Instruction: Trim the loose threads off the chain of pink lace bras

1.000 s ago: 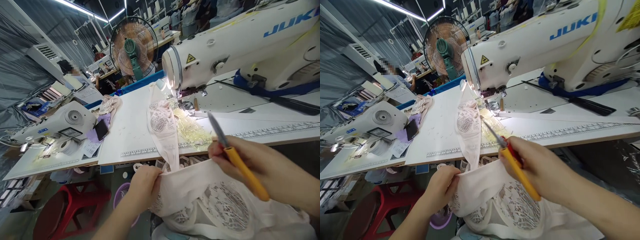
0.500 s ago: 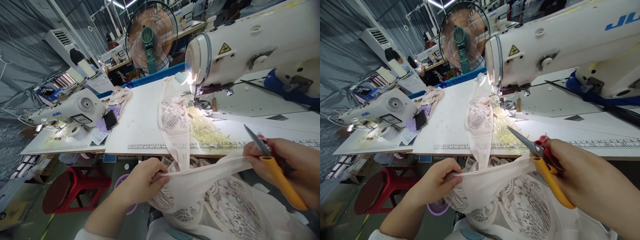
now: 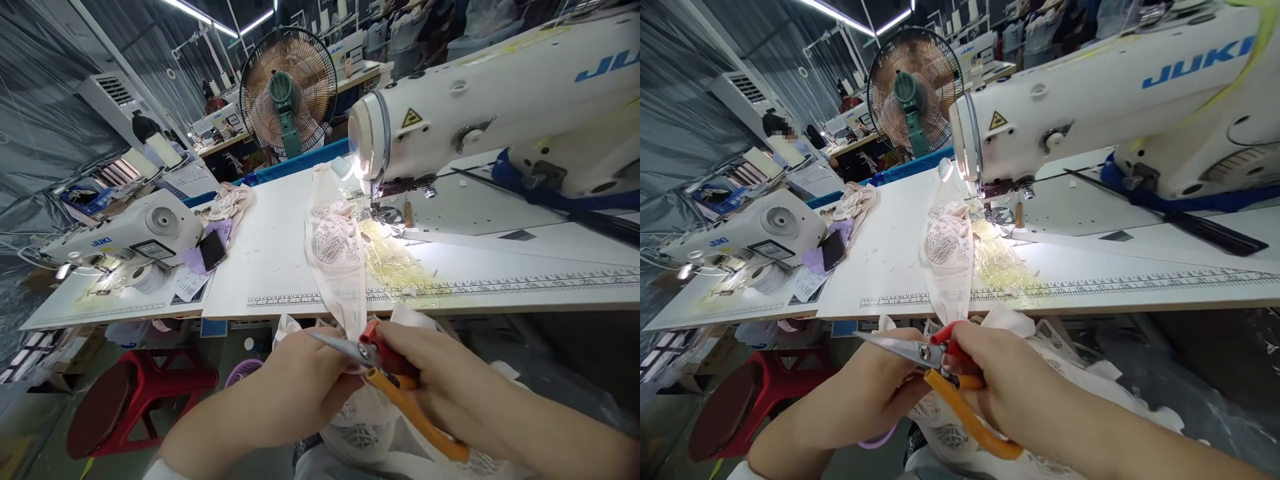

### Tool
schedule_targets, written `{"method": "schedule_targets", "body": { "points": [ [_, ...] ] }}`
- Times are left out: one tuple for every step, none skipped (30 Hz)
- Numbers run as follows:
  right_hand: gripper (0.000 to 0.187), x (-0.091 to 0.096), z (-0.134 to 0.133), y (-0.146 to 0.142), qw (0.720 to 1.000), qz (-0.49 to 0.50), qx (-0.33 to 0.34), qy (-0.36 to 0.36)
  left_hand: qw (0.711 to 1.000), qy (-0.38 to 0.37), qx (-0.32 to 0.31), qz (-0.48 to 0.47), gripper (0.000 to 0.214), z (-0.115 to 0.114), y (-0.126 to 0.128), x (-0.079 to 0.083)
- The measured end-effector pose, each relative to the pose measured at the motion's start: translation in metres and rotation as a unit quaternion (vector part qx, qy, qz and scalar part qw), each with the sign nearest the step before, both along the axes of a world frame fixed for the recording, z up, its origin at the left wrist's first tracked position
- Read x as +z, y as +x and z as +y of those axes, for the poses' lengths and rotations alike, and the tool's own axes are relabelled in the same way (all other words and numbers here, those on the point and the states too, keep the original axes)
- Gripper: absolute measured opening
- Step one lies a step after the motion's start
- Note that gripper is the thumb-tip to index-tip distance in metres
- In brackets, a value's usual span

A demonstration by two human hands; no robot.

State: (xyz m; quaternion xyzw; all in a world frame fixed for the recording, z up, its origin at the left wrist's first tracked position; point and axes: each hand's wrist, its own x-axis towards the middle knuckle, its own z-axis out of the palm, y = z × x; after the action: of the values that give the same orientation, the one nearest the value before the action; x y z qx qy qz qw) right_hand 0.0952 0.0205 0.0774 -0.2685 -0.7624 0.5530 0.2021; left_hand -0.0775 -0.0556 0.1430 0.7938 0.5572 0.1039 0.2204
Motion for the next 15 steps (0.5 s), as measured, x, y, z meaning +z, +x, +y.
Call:
{"method": "schedule_targets", "body": {
  "points": [
    [0.015,-0.003,-0.001,-0.004,1.0,0.009,-0.001,-0.024,1.0,-0.006,0.003,0.011,0.011,0.0,-0.002,0.001],
    [0.014,-0.006,0.0,-0.006,0.999,0.015,-0.01,-0.049,1.0,-0.008,0.005,0.025,0.012,-0.001,-0.005,0.001],
    [0.015,-0.007,0.001,-0.007,0.997,0.019,-0.023,-0.07,0.999,-0.01,0.005,0.039,0.013,-0.002,-0.009,0.001],
    [0.018,-0.006,0.003,-0.007,0.996,0.02,-0.037,-0.082,0.999,-0.008,0.004,0.05,0.015,-0.003,-0.014,0.0],
    [0.021,-0.004,0.004,-0.007,0.994,0.018,-0.049,-0.092,0.998,-0.005,0.001,0.057,0.017,-0.004,-0.02,0.0],
    [0.024,0.0,0.006,-0.007,0.993,0.015,-0.059,-0.101,0.998,0.001,0.0,0.059,0.018,-0.006,-0.026,0.0],
    [0.026,0.003,0.007,-0.006,0.991,0.011,-0.067,-0.112,0.999,0.004,0.001,0.054,0.019,-0.007,-0.032,0.0],
    [0.029,0.007,0.007,-0.005,0.989,0.009,-0.075,-0.124,0.999,0.004,0.005,0.044,0.02,-0.009,-0.038,0.0],
    [0.031,0.008,0.008,-0.003,0.988,0.011,-0.082,-0.131,1.0,0.003,0.013,0.027,0.02,-0.011,-0.045,0.0],
    [0.032,0.008,0.008,-0.002,0.987,0.016,-0.086,-0.132,1.0,0.001,0.021,0.004,0.021,-0.013,-0.05,0.001],
    [0.031,0.006,0.008,0.0,0.988,0.022,-0.085,-0.127,0.999,-0.004,0.032,-0.022,0.021,-0.015,-0.056,0.001],
    [0.03,0.003,0.008,0.001,0.99,0.03,-0.079,-0.115,0.998,-0.008,0.044,-0.049,0.021,-0.017,-0.06,0.001],
    [0.028,-0.002,0.007,0.002,0.992,0.035,-0.073,-0.096,0.995,-0.011,0.057,-0.076,0.02,-0.019,-0.065,0.001],
    [0.026,-0.007,0.007,0.004,0.994,0.034,-0.074,-0.071,0.992,-0.013,0.071,-0.101,0.018,-0.021,-0.068,0.0],
    [0.024,-0.011,0.006,0.005,0.995,0.028,-0.078,-0.047,0.989,-0.015,0.085,-0.123,0.016,-0.023,-0.072,-0.001]
  ]
}}
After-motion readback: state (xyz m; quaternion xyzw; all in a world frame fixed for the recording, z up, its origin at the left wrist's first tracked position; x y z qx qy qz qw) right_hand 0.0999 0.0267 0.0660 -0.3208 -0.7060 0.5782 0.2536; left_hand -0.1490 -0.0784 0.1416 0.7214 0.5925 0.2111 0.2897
